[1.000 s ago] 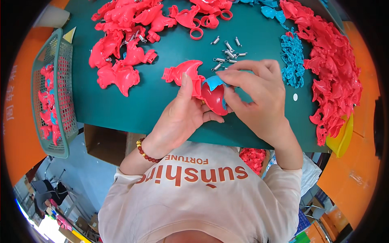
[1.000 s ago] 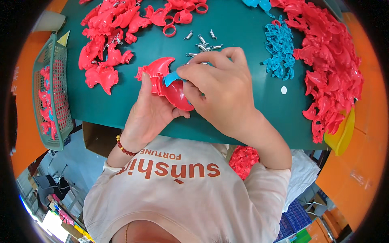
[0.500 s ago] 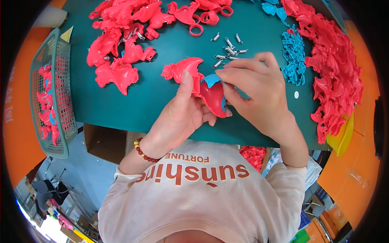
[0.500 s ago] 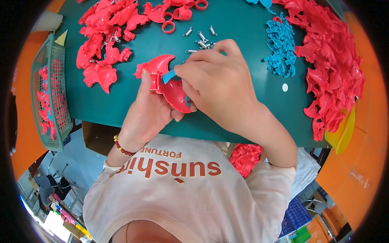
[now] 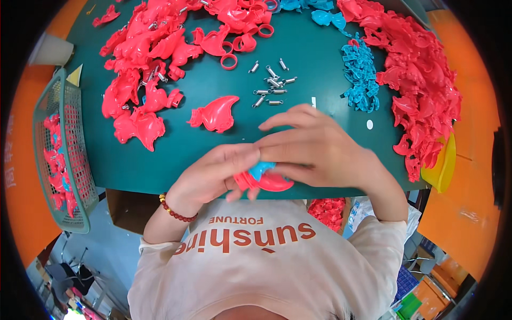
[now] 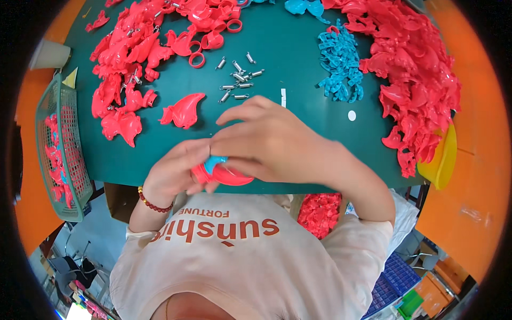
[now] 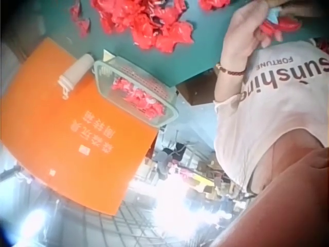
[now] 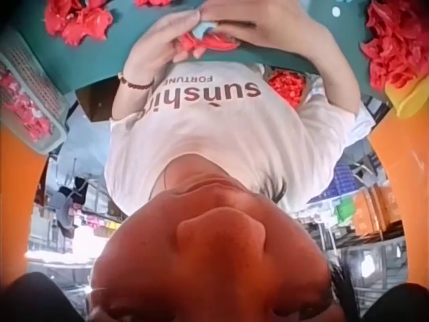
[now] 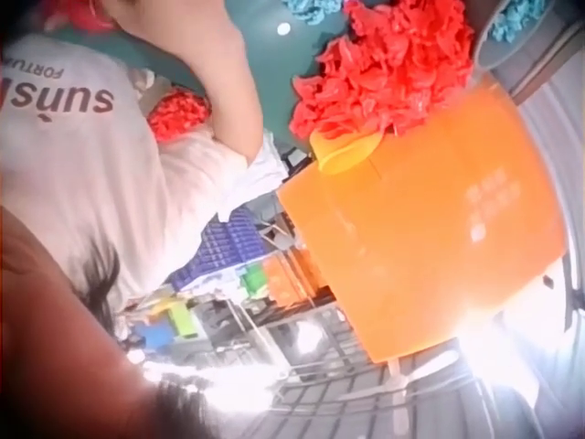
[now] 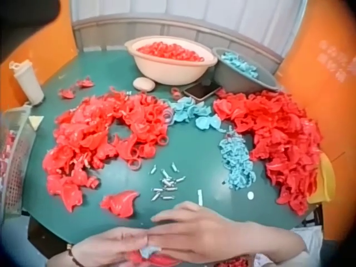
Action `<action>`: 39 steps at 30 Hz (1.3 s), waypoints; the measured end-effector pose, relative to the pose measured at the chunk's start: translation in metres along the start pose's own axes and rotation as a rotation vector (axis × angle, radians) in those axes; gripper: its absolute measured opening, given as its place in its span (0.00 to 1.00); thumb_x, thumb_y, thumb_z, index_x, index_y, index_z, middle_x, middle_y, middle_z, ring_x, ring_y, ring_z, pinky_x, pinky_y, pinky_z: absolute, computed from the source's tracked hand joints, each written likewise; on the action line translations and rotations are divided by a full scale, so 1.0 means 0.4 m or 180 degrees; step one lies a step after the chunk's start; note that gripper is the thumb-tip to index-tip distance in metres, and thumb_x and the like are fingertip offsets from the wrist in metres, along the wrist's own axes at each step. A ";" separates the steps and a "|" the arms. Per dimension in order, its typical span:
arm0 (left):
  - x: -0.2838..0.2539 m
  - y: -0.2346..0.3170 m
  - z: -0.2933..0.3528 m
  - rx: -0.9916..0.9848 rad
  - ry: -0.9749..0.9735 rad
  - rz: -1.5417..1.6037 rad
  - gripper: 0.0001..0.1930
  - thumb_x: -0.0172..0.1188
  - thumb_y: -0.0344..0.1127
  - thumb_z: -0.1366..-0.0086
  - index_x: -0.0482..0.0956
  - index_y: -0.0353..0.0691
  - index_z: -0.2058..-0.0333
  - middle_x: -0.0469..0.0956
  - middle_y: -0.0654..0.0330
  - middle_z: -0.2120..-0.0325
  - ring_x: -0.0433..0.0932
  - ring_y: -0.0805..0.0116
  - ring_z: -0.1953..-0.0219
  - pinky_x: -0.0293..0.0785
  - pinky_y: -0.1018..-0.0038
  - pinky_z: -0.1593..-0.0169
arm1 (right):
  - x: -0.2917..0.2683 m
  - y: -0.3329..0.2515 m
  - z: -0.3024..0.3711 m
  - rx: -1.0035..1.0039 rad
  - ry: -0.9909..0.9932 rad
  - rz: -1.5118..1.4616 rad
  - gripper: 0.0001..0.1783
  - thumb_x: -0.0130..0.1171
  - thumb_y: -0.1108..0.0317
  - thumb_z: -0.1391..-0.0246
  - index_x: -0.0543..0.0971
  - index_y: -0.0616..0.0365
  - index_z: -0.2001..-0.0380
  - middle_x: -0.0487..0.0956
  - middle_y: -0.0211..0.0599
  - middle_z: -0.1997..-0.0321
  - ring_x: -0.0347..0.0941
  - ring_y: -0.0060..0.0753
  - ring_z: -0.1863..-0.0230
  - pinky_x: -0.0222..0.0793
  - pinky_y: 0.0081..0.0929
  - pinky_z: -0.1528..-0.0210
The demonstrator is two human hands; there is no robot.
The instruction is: Assembling small pink and blue plastic toy components at a workbench.
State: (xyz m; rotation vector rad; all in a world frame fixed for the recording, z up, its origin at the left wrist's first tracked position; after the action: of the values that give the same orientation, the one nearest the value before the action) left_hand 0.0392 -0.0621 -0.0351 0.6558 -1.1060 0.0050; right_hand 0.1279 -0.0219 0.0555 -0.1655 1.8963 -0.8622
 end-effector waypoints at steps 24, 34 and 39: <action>0.033 0.073 -0.005 0.1326 -0.0499 0.0620 0.33 0.53 0.42 0.38 0.50 0.29 0.42 0.62 0.42 0.47 0.70 0.42 0.51 0.81 0.63 0.64 | -0.119 0.251 0.171 0.2110 0.1221 -0.2645 0.21 0.58 0.70 0.50 0.69 0.62 0.53 0.76 0.30 0.60 0.70 0.18 0.62 0.65 0.19 0.60; 0.014 0.052 0.000 0.1299 -0.0117 0.1138 0.30 0.48 0.40 0.36 0.50 0.29 0.42 0.64 0.41 0.49 0.70 0.43 0.51 0.80 0.66 0.63 | -0.024 0.084 0.061 0.1627 0.1469 -0.0858 0.40 0.65 0.74 0.61 0.61 0.59 0.42 0.72 0.36 0.58 0.68 0.27 0.60 0.65 0.21 0.61; 0.024 0.050 0.006 0.1118 -0.0242 0.0815 0.29 0.48 0.39 0.36 0.50 0.30 0.42 0.64 0.41 0.49 0.70 0.42 0.50 0.80 0.62 0.63 | -0.041 0.067 0.067 0.1420 0.1389 0.0665 0.44 0.69 0.75 0.72 0.65 0.59 0.44 0.72 0.38 0.55 0.70 0.32 0.60 0.65 0.24 0.58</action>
State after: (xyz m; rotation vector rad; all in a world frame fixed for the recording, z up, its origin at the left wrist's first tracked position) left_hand 0.0351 -0.0499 -0.0168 0.8269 -1.2699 0.4044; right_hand 0.1651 -0.0076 0.0445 0.5214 2.0098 -1.2197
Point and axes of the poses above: each hand's wrist, its own z-axis away from the middle knuckle, its own x-axis out of the palm, y = z × x, the point moved 8 cm from there along -z, towards the middle knuckle
